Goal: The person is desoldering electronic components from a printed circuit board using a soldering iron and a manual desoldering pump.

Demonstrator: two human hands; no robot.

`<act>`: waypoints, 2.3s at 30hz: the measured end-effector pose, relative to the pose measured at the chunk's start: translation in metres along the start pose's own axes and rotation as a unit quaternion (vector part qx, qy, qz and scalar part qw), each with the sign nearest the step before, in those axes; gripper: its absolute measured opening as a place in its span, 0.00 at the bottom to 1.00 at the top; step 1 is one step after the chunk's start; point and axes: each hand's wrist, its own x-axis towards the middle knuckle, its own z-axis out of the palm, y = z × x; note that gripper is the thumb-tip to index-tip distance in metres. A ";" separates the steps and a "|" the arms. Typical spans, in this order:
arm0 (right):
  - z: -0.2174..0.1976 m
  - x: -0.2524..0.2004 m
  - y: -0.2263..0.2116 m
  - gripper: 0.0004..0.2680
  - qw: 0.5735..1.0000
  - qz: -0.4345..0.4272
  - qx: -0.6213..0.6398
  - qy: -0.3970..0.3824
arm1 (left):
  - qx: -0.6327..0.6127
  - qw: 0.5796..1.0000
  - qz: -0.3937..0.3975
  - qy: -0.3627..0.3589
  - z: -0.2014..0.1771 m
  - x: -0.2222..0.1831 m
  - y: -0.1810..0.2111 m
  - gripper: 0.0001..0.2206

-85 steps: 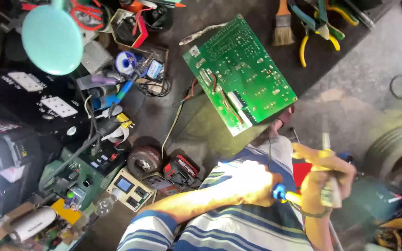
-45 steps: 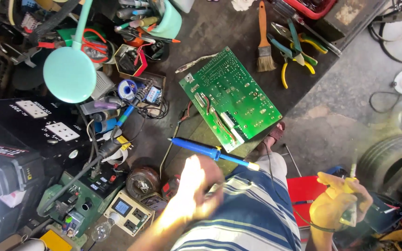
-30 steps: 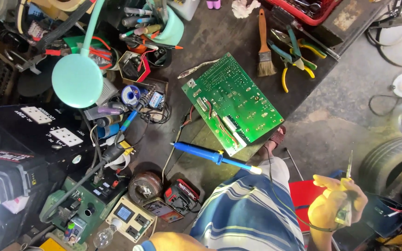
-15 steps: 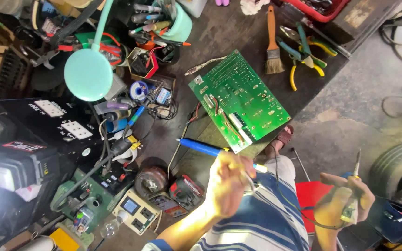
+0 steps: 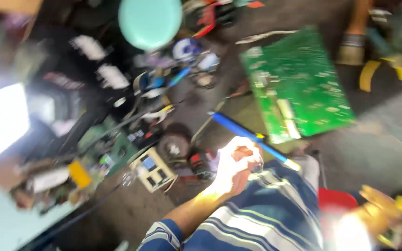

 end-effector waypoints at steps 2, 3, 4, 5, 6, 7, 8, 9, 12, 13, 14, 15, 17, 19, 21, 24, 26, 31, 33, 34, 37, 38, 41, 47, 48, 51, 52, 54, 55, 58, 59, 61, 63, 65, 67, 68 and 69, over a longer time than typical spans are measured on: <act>0.015 -0.014 0.004 0.16 0.999 0.023 0.025 -0.021 | 0.256 0.960 0.083 0.080 -0.044 -0.012 0.013 0.13; 0.019 -0.016 0.008 0.16 0.999 0.029 0.031 -0.028 | 0.259 0.958 0.089 0.089 -0.057 -0.014 0.033 0.13; 0.020 -0.020 0.009 0.15 0.998 0.040 0.036 -0.030 | 0.359 0.913 0.182 0.075 -0.072 -0.017 0.053 0.09; 0.020 -0.023 0.012 0.14 0.997 0.051 0.041 -0.033 | 0.452 0.848 0.270 0.059 -0.087 -0.020 0.072 0.05; 0.020 -0.027 0.014 0.14 0.997 0.055 0.043 -0.036 | 0.455 0.847 0.269 0.063 -0.106 -0.026 0.080 0.05; 0.019 -0.030 0.016 0.14 0.996 0.066 0.046 -0.037 | 0.474 0.835 0.261 0.103 -0.125 -0.031 0.087 0.06; 0.019 -0.032 0.017 0.13 0.995 0.074 0.049 -0.035 | 0.491 0.822 0.252 0.138 -0.144 -0.035 0.094 0.08; 0.019 -0.034 0.018 0.13 0.995 0.076 0.049 -0.036 | 0.492 0.822 0.252 0.139 -0.159 -0.036 0.106 0.08; 0.015 -0.031 0.022 0.11 0.995 0.086 0.051 -0.030 | 0.610 0.721 0.274 0.180 -0.192 -0.034 0.123 0.09; 0.014 -0.030 0.022 0.10 0.994 0.090 0.054 -0.025 | 0.635 0.695 0.278 0.190 -0.197 -0.032 0.124 0.09; 0.012 -0.026 0.023 0.09 0.994 0.093 0.055 -0.019 | 0.657 0.670 0.282 0.198 -0.203 -0.028 0.122 0.10; 0.010 -0.022 0.025 0.09 0.995 0.088 0.053 -0.016 | 0.655 0.674 0.283 0.193 -0.214 -0.031 0.119 0.10; -0.008 -0.006 0.023 0.08 0.996 0.084 0.039 0.008 | 0.729 0.587 0.298 0.189 -0.233 -0.026 0.107 0.10; 0.010 0.003 -0.035 0.11 0.997 0.009 -0.055 -0.051 | 0.744 0.571 0.301 0.174 -0.255 -0.028 0.095 0.10; 0.020 0.012 -0.069 0.20 0.980 -0.052 -0.152 -0.117 | 0.760 0.550 0.303 0.167 -0.258 -0.031 0.088 0.10; 0.029 0.014 -0.077 0.18 0.982 -0.040 -0.137 -0.124 | 0.791 0.499 0.313 0.166 -0.242 -0.033 0.089 0.09; 0.040 0.013 -0.081 0.08 0.990 0.063 0.028 -0.122 | 0.785 0.458 0.372 0.187 -0.223 -0.031 0.090 0.02; 0.020 0.002 -0.061 0.10 0.979 0.081 0.069 -0.175 | 0.789 0.493 0.367 0.025 -0.135 0.004 0.050 0.06; 0.016 0.001 -0.054 0.14 0.977 0.084 0.085 -0.176 | 0.791 0.508 0.337 -0.048 -0.119 0.023 0.015 0.12; 0.022 0.002 -0.057 0.12 0.970 0.075 0.128 -0.191 | 0.818 0.472 0.306 -0.120 -0.118 0.034 -0.003 0.18; 0.047 0.006 -0.069 0.09 0.965 0.056 0.152 -0.206 | 0.840 0.412 0.287 -0.205 -0.106 0.066 -0.029 0.25; 0.056 0.007 -0.072 0.08 0.968 0.046 0.132 -0.206 | 0.841 0.392 0.302 -0.218 -0.100 0.076 -0.033 0.26; 0.075 0.010 -0.067 0.10 0.961 0.107 0.119 -0.225 | 0.819 0.368 0.361 -0.254 -0.124 0.097 -0.047 0.12; 0.096 0.013 -0.068 0.04 0.935 0.177 0.065 -0.301 | 0.779 0.421 0.325 -0.333 -0.115 0.077 -0.025 0.18; 0.097 0.013 -0.072 0.04 0.934 0.177 0.064 -0.303 | 0.779 0.422 0.324 -0.332 -0.111 0.072 -0.024 0.18; 0.100 0.012 -0.078 0.04 0.934 0.193 0.039 -0.297 | 0.729 0.502 0.322 -0.335 -0.105 0.057 -0.021 0.17; 0.100 0.009 -0.077 0.03 0.940 0.168 0.031 -0.296 | 0.705 0.531 0.332 -0.332 -0.109 0.054 -0.023 0.15; 0.100 0.005 -0.072 0.02 0.944 0.144 0.021 -0.297 | 0.680 0.561 0.340 -0.328 -0.104 0.049 -0.018 0.14; 0.100 0.004 -0.069 0.02 0.943 0.139 0.020 -0.300 | 0.654 0.599 0.344 -0.307 -0.096 0.049 -0.011 0.13; 0.101 0.005 -0.075 0.03 0.940 0.151 0.010 -0.305 | 0.556 0.740 0.288 -0.248 -0.078 0.051 0.008 0.14; 0.101 0.005 -0.079 0.03 0.937 0.168 0.002 -0.306 | 0.473 0.828 0.220 -0.203 -0.073 0.051 0.013 0.17; 0.104 0.005 -0.080 0.04 0.936 0.173 0.002 -0.307 | 0.440 0.859 0.205 -0.165 -0.067 0.049 0.020 0.16; 0.107 0.004 -0.083 0.04 0.933 0.181 0.003 -0.310 | 0.406 0.886 0.189 -0.122 -0.054 0.049 0.028 0.18; 0.109 0.004 -0.088 0.04 0.929 0.200 0.004 -0.311 | 0.315 0.910 0.260 -0.073 -0.033 0.056 0.037 0.22; 0.106 0.004 -0.082 0.05 0.926 0.205 0.023 -0.315 | 0.310 0.906 0.277 -0.076 -0.019 0.057 0.045 0.23; 0.105 0.004 -0.079 0.05 0.924 0.209 0.041 -0.317 | 0.304 0.902 0.295 -0.080 -0.011 0.058 0.050 0.25; 0.103 0.004 -0.079 0.05 0.924 0.209 0.041 -0.317 | 0.304 0.902 0.295 -0.080 -0.010 0.056 0.047 0.25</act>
